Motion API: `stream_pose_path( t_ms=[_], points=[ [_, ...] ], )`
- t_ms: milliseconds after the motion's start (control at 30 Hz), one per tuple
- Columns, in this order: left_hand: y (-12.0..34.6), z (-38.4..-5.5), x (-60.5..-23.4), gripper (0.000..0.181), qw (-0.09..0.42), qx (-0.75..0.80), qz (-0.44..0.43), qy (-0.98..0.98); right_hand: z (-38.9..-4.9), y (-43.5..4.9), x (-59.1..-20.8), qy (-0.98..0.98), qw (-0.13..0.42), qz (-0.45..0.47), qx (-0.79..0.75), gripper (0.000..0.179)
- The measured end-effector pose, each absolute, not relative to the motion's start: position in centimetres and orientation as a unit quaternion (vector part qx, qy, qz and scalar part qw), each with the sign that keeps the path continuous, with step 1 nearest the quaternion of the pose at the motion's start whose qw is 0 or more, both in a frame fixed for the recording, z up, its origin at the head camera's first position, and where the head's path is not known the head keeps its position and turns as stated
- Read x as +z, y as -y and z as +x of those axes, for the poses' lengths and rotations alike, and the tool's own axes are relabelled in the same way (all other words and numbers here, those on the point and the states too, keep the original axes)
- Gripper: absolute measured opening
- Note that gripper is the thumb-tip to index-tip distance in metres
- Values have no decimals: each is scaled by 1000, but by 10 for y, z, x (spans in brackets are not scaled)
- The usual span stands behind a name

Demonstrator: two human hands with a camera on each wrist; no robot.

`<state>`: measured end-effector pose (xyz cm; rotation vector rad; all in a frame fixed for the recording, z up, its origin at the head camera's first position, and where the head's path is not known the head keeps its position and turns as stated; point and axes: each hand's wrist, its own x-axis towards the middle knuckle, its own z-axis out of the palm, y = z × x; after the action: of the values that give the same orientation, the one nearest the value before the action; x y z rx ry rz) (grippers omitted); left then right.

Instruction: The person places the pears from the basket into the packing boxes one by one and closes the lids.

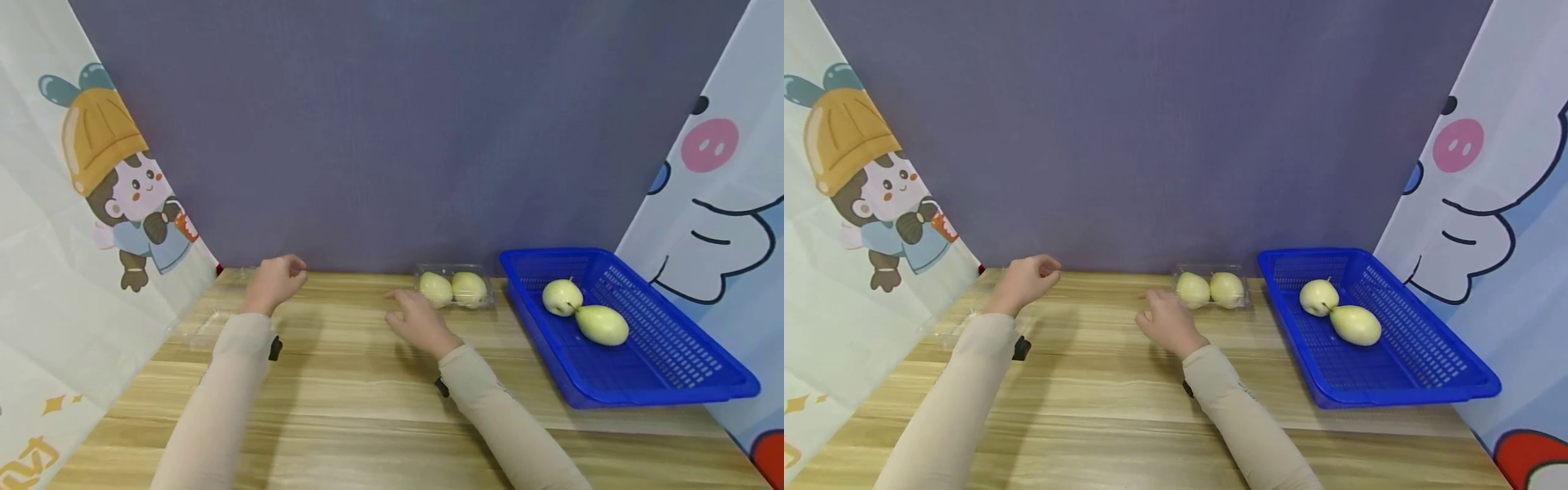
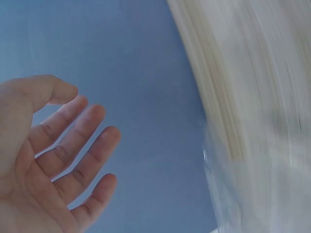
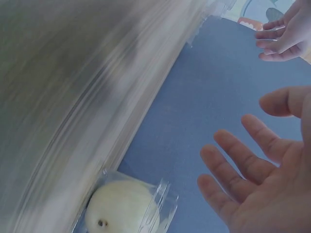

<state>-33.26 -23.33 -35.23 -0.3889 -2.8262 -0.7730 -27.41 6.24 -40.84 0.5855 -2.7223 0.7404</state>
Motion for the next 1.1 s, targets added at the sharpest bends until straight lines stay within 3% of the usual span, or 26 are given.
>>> stream_pose_path(
  t_ms=[500,1100],
  points=[
    [294,-330,-342,33,123,-219,-102,963,-275,-37,-408,934,98,221,264,42],
    [349,-332,-358,60,58,-159,-51,984,-276,-6,-416,921,40,242,302,50]
  ],
)
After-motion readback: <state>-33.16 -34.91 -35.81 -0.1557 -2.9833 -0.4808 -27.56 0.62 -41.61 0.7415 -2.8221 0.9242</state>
